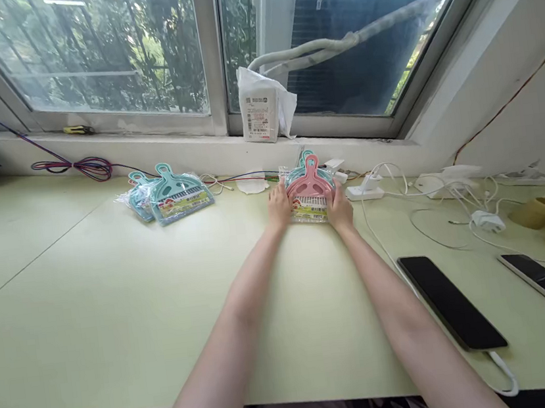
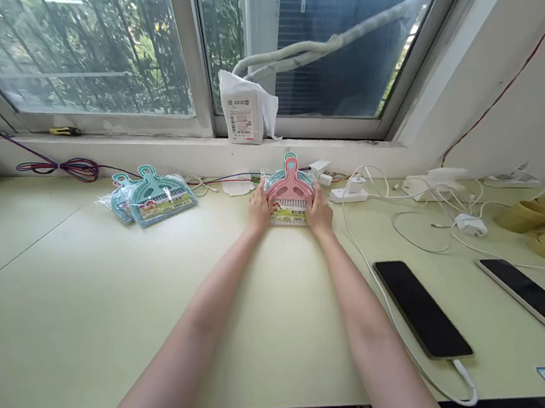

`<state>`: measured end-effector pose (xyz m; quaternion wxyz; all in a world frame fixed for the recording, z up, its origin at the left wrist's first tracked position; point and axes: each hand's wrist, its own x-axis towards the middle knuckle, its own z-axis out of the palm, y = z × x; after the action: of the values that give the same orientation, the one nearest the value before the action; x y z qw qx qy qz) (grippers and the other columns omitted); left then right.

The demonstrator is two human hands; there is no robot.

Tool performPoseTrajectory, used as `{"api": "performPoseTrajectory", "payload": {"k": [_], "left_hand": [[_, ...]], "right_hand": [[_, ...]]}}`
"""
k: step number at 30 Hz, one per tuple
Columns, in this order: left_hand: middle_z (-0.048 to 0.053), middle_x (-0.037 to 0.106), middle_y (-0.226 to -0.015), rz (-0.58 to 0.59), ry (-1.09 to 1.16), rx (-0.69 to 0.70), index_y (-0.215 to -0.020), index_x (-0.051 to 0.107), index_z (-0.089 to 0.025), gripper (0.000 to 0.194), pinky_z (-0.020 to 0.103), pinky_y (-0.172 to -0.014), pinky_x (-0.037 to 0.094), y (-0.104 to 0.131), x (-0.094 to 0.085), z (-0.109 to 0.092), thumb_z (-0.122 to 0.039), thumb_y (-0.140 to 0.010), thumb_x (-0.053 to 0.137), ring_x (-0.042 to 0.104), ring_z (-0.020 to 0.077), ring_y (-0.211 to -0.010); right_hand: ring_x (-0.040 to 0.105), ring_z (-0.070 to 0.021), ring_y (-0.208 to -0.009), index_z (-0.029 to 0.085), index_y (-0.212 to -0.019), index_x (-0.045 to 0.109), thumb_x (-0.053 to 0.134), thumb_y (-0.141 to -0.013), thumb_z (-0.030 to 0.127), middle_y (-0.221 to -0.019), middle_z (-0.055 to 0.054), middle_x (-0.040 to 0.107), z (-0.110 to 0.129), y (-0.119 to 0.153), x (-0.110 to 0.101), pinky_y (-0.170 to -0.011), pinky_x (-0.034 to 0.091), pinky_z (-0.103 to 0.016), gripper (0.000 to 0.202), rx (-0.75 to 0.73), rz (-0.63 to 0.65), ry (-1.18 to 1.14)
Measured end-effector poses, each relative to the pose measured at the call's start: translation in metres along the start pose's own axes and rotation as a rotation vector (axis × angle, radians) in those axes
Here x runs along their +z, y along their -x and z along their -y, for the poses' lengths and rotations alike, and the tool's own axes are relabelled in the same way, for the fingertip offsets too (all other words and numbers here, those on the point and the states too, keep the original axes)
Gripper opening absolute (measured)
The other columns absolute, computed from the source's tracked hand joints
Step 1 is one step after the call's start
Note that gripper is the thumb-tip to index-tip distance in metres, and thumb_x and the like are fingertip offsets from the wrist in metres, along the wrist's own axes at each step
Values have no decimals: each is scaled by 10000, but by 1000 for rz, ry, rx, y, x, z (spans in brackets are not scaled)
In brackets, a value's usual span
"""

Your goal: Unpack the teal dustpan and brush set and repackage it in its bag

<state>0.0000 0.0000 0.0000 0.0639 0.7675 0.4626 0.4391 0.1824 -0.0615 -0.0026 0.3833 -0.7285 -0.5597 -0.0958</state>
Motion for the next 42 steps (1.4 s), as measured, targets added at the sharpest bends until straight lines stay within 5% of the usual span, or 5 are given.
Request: {"api": "performPoseTrajectory", "payload": {"k": [14,20,29,36,42], "left_hand": [[149,459,-1524,49,233,9,-1507,337,-191,531,365,-1142,369,-11,6,7,-379,-1015,408,426,207,-1418],[134,573,-1409,55,538,-295,-1491,307,-228,510,332,-1029,471,-4,-4,17,-453,-1051,183,560,159,-1301],[174,614,-1331,-36,427,-479,-1381,389,-187,506,340,-963,503,57,-62,18,-415,-1044,88,615,165,-1207],[168,579,-1402,-192,-77,-508,-1326,482,-208,434,600,-1156,284,77,-105,36,-245,-894,463,433,305,-1395],[148,405,-1570,3,-405,-433,-1531,332,-166,681,648,-1212,79,67,-155,79,-201,-856,415,132,295,-1547]], "right_hand": [[607,-301,-1176,199,-1581,254,126,-1041,500,-1418,-193,542,-6,-10,2,-830,507,-363,632,-26,-24,77],[655,-281,-1044,207,-1543,353,165,-1042,503,-1341,-177,608,0,4,-6,-768,499,-337,611,10,-30,114],[644,-277,-939,201,-1525,408,269,-1031,459,-1266,-191,651,8,19,-14,-746,480,-350,574,20,-33,106],[639,-266,-864,188,-1523,418,299,-1031,450,-1138,-204,686,15,38,-27,-721,448,-347,570,13,5,196],[636,-283,-931,183,-1522,415,267,-1034,440,-1162,-194,690,20,42,-36,-761,457,-366,572,3,-32,177]]}}
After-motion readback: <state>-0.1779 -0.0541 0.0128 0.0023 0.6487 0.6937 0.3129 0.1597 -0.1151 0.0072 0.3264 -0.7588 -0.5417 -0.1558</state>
